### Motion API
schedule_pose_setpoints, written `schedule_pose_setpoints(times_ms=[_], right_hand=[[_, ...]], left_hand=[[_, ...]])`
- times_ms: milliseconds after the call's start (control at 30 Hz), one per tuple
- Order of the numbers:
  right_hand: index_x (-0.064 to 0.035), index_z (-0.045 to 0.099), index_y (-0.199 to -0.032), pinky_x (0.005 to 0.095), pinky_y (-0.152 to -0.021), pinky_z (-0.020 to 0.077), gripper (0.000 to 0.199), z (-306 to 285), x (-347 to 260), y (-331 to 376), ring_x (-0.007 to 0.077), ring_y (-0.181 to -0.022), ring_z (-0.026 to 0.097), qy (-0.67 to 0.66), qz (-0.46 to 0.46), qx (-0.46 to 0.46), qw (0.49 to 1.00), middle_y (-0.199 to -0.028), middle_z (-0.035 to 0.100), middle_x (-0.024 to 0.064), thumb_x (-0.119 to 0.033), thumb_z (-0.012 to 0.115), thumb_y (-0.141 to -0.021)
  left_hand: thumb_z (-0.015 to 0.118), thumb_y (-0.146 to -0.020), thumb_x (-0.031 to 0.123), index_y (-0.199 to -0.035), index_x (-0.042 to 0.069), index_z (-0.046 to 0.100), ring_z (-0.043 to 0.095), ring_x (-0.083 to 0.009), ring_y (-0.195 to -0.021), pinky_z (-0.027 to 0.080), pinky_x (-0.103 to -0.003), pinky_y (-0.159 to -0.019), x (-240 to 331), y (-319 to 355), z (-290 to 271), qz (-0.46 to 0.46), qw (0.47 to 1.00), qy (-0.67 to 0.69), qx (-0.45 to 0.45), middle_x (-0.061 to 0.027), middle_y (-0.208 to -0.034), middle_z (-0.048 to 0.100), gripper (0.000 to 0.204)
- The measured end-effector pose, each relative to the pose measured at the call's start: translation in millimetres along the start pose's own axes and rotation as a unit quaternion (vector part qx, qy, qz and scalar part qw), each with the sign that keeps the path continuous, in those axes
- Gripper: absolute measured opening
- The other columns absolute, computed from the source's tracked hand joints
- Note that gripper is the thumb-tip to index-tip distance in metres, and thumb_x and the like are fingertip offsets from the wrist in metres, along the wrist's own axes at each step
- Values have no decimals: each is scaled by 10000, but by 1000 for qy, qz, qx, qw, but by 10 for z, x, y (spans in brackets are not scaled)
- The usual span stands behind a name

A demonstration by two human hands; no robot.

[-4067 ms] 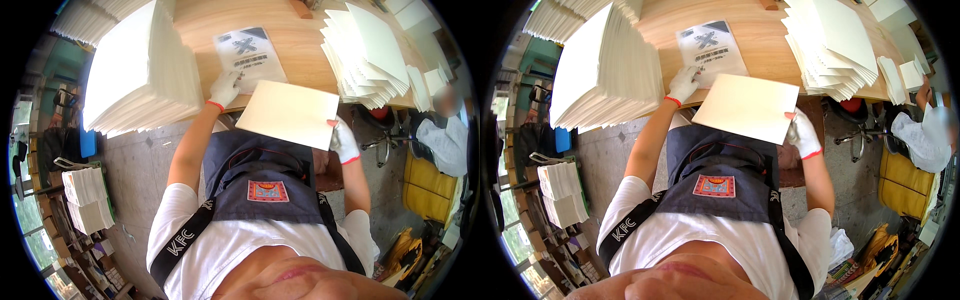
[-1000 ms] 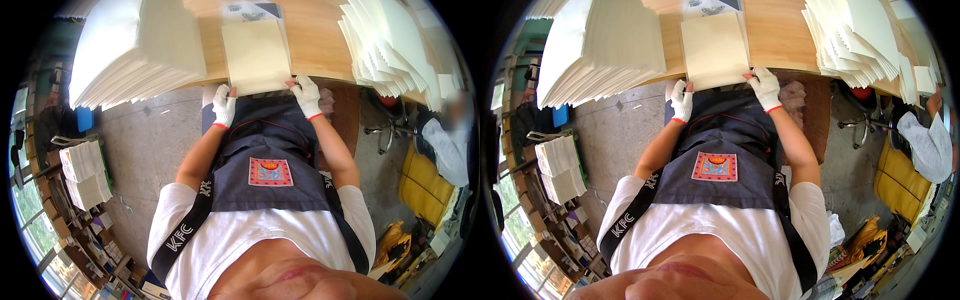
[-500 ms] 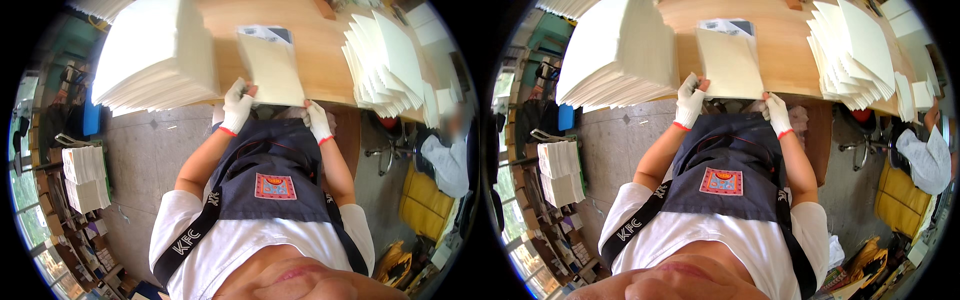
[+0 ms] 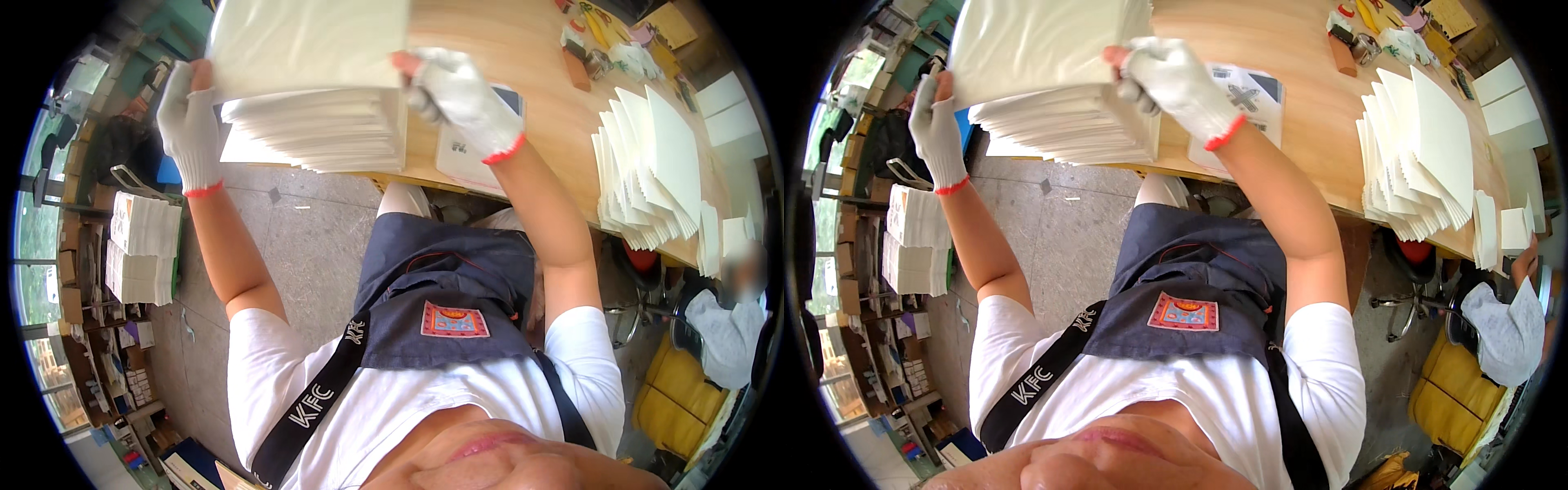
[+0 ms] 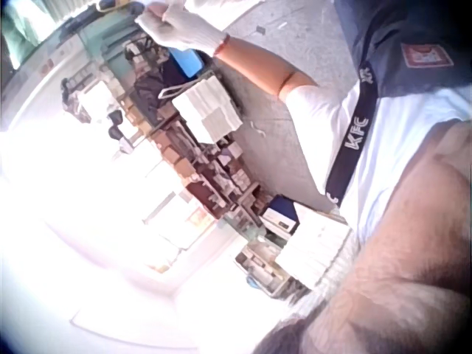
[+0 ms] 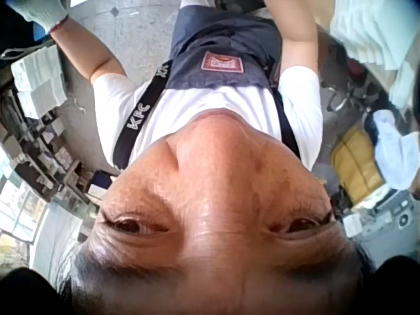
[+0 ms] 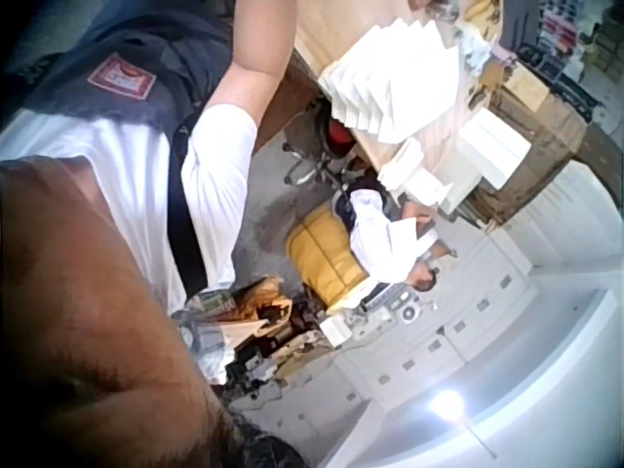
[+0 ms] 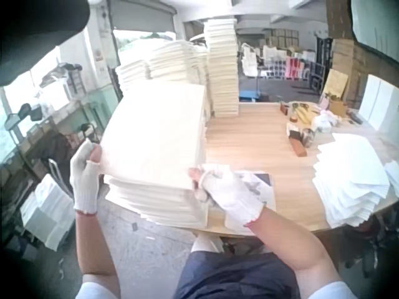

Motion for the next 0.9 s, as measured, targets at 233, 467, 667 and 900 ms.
schedule_pose_setpoints(times_ms=[233, 467, 667, 900], right_hand=[[-39, 612, -859, 194, -423, 381, 240, -178, 111, 292, 51, -484, 494, 25, -34, -9, 999, -609, 572, 5, -264, 536, -889], [-27, 509, -1055, 194, -407, 415, 256, -2260, 418, 1882, 78, -513, 521, -51, 6, 364, 930, -811, 601, 94, -236, 484, -908], [5, 403, -1087, 135, -408, 465, 272, -3135, 340, 2635, 92, -551, 522, -206, 42, 499, 841, -991, 557, 201, -225, 333, -959], [16, 433, -1094, 192, -446, 498, 320, -3551, 384, 2711, 131, -532, 524, -187, 9, 510, 840, -893, 598, 168, -261, 358, -953]], left_hand=[[441, -897, 133, -1196, 0, 461, 539, -193, -949, 435, -328, -837, -1471, 573, 318, -179, 893, 395, 121, -115, -1063, 554, 328], [434, -860, -4, -1019, 4, 573, 548, -162, -805, 463, -301, -715, -2177, 2598, 998, -162, 962, 218, 20, -90, -918, 599, 211], [613, -640, 19, -885, 80, 625, 546, -287, -955, 435, -366, -852, -580, 2783, 2244, 186, 929, 55, -316, -123, -987, 580, 253], [606, -749, 275, -1068, 139, 589, 437, -331, -1106, 315, -487, -948, -114, 2608, 3402, 351, 866, -34, -355, -112, -1155, 519, 348]])
Point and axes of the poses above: each hand's wrist, its own y-axis away from the middle knuckle, its own z-axis out of the palm, x = y × z, the point moved 8 cm from there along -y, towards the middle knuckle
